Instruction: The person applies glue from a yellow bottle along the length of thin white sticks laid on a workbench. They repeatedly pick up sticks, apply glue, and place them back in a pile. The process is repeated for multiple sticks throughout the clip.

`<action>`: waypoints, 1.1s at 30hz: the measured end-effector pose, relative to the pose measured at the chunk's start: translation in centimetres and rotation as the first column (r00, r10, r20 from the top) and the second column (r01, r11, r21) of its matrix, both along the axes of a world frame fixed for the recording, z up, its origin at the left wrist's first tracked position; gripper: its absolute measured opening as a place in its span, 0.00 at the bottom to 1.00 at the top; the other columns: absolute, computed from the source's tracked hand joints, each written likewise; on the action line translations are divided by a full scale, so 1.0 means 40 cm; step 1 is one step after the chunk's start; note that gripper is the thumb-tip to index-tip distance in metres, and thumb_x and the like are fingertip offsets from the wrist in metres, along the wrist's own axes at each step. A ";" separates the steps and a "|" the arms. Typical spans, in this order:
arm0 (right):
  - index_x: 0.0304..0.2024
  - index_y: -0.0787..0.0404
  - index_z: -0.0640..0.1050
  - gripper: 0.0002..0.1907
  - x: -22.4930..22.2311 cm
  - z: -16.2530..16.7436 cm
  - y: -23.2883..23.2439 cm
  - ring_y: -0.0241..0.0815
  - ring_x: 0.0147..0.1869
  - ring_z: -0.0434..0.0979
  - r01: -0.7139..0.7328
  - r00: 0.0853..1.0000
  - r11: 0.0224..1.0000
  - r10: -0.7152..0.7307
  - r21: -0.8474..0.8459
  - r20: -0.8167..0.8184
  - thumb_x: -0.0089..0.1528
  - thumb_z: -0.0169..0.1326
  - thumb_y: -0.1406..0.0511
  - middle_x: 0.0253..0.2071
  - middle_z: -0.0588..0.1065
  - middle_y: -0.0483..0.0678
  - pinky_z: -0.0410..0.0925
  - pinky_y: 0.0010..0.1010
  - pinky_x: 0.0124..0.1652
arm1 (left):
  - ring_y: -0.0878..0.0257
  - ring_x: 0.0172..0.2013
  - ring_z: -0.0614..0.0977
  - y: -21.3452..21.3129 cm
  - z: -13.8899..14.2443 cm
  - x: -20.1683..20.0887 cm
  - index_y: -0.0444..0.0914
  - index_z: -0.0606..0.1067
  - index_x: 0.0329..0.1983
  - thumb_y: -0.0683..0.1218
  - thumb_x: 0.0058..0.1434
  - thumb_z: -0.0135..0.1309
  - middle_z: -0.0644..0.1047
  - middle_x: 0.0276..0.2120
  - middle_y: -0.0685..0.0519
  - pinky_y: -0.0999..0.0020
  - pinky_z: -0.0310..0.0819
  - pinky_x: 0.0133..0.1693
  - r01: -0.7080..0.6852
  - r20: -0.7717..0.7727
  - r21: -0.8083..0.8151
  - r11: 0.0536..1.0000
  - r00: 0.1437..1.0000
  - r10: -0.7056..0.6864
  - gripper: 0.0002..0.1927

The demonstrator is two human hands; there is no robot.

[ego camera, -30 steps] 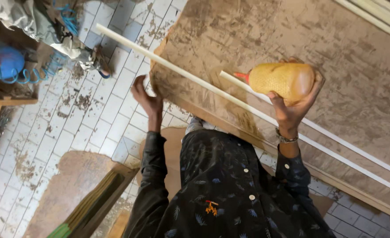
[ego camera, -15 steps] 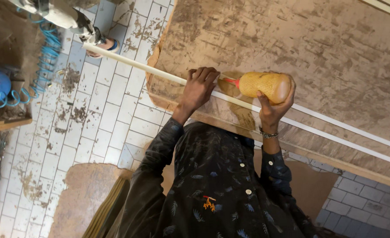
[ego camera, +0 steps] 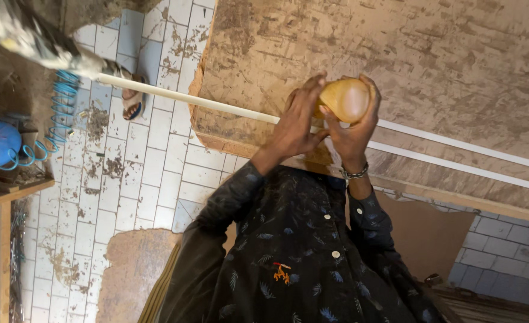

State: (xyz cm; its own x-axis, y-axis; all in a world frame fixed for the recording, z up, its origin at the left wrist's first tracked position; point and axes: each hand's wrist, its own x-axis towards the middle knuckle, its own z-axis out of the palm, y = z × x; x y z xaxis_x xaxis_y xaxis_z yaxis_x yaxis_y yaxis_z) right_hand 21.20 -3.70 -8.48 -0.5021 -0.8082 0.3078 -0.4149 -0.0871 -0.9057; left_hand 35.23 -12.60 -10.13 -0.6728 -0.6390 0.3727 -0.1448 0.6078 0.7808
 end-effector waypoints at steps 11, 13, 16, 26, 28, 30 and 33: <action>0.81 0.62 0.38 0.68 0.010 0.059 -0.066 0.52 0.76 0.70 -0.258 0.965 0.966 0.258 -0.011 0.046 0.59 0.74 0.53 0.75 0.62 0.59 0.69 0.43 0.73 | 0.43 0.69 0.72 -0.111 0.021 0.060 0.37 0.58 0.73 0.40 0.57 0.70 0.68 0.68 0.40 0.55 0.69 0.68 0.102 -0.098 0.260 0.960 0.992 -0.078 0.45; 0.79 0.61 0.37 0.70 0.010 0.062 -0.076 0.50 0.74 0.73 -0.263 0.941 0.962 0.272 -0.073 0.201 0.58 0.76 0.51 0.71 0.66 0.57 0.71 0.43 0.72 | 0.43 0.69 0.71 -0.117 0.026 0.064 0.38 0.57 0.74 0.41 0.58 0.71 0.67 0.69 0.40 0.54 0.68 0.69 0.165 -0.130 0.249 0.954 0.982 -0.136 0.45; 0.78 0.61 0.43 0.65 -0.001 0.065 -0.085 0.49 0.72 0.73 -0.336 0.916 0.937 0.349 -0.097 0.199 0.57 0.76 0.53 0.68 0.68 0.56 0.71 0.42 0.70 | 0.44 0.72 0.67 -0.106 0.033 0.066 0.40 0.54 0.76 0.43 0.58 0.71 0.64 0.71 0.41 0.52 0.65 0.72 0.127 -0.098 0.178 0.976 0.989 -0.110 0.49; 0.76 0.59 0.58 0.48 -0.044 0.112 -0.042 0.49 0.67 0.76 -0.207 0.958 0.946 0.248 -0.250 0.143 0.63 0.73 0.62 0.63 0.74 0.56 0.74 0.49 0.63 | 0.45 0.71 0.59 -0.130 -0.050 0.107 0.40 0.56 0.75 0.45 0.54 0.67 0.60 0.71 0.44 0.43 0.49 0.71 0.045 0.320 0.119 0.992 0.944 -0.081 0.48; 0.71 0.58 0.53 0.52 -0.075 0.153 0.023 0.53 0.66 0.77 -0.110 0.989 0.936 0.137 -0.334 0.057 0.57 0.73 0.59 0.68 0.64 0.54 0.76 0.49 0.57 | 0.47 0.70 0.62 -0.128 -0.082 0.131 0.42 0.62 0.72 0.45 0.53 0.67 0.64 0.68 0.47 0.44 0.51 0.72 0.039 0.378 0.023 0.999 0.925 -0.045 0.44; 0.72 0.55 0.54 0.52 -0.097 0.163 0.066 0.50 0.67 0.75 -0.134 0.983 0.870 0.178 -0.475 0.049 0.55 0.72 0.57 0.68 0.66 0.51 0.72 0.44 0.62 | 0.48 0.69 0.63 -0.121 -0.109 0.142 0.41 0.65 0.70 0.45 0.54 0.66 0.66 0.66 0.47 0.41 0.48 0.69 0.020 0.371 -0.054 0.998 0.929 0.002 0.39; 0.73 0.53 0.57 0.51 -0.101 0.119 0.093 0.47 0.67 0.71 -0.129 0.975 0.801 0.209 -0.585 0.071 0.54 0.71 0.57 0.67 0.68 0.48 0.66 0.40 0.67 | 0.51 0.68 0.65 -0.110 -0.135 0.138 0.40 0.70 0.66 0.44 0.57 0.64 0.69 0.63 0.49 0.40 0.48 0.68 -0.037 0.347 -0.102 0.994 0.935 0.070 0.33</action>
State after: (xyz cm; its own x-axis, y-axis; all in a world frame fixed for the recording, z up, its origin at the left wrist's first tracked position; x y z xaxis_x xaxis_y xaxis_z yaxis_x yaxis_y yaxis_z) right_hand 17.16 0.04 -3.71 -0.4405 -0.5798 0.6854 -0.2308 -0.6647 -0.7106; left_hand 40.75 -17.02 -15.52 -0.7370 -0.6516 0.1795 -0.4325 0.6588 0.6155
